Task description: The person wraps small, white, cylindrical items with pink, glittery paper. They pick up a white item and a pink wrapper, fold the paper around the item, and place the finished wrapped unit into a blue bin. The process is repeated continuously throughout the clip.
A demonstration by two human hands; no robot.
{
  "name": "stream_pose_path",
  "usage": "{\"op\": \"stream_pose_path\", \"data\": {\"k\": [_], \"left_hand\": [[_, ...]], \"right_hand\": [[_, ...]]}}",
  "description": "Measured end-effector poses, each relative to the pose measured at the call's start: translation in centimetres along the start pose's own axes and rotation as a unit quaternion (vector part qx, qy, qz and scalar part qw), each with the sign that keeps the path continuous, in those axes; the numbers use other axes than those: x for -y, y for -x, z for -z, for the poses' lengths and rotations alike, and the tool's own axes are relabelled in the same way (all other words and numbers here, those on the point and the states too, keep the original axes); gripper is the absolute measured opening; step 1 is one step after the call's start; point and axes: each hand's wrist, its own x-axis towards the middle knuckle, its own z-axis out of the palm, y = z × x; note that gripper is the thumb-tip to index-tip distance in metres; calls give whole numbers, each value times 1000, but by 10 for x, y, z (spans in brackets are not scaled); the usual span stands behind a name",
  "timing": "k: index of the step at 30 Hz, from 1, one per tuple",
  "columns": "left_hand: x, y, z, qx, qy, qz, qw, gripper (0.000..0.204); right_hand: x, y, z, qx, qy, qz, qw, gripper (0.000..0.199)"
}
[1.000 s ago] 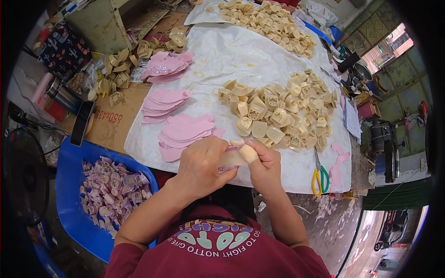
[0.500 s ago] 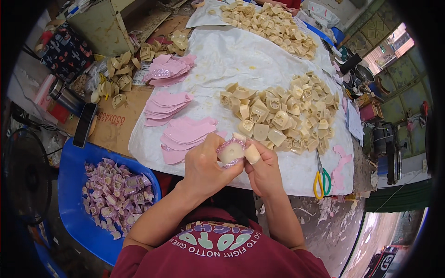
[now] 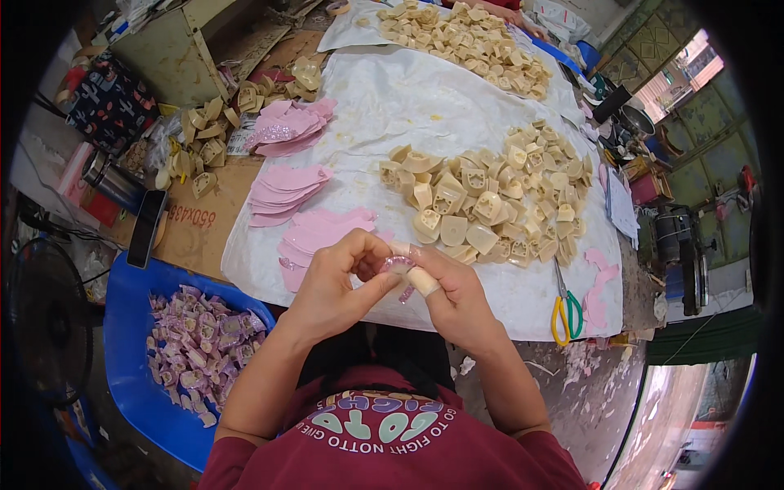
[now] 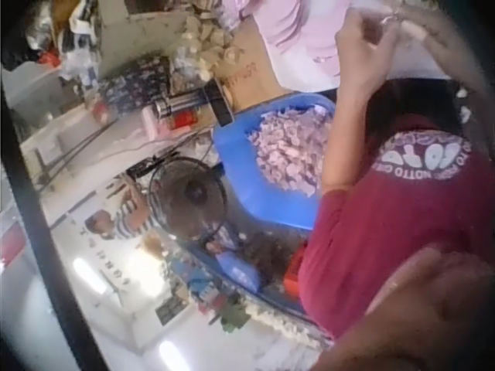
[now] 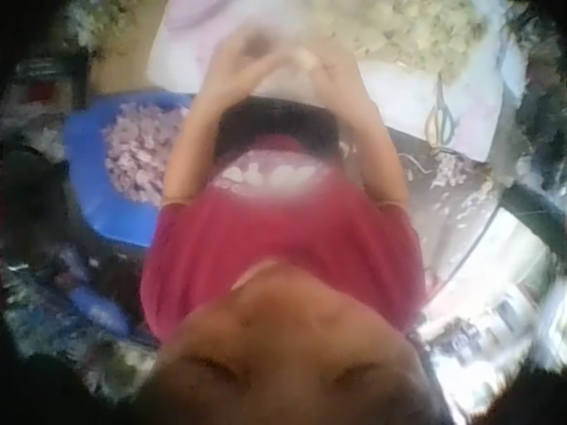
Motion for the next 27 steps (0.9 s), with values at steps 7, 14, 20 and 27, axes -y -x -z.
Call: {"op": "stream_pose_path", "data": {"k": [7, 14, 20, 27], "left_hand": [[7, 5, -19, -108, -21, -94, 990, 35], [-8, 6, -24, -47, 132, 2, 990, 31], [-16, 15, -31, -59, -180, -80, 979, 29], [-12, 6, -13, 28, 146, 81, 986, 24]], "right_hand": [[-8, 17, -9, -42, -324, -244, 913, 32], [-9, 18, -32, -157, -180, -120, 963, 38], [-7, 27, -36, -188, -141, -94, 967, 37], [-16, 27, -27, -159, -13, 11, 987, 33]]}}
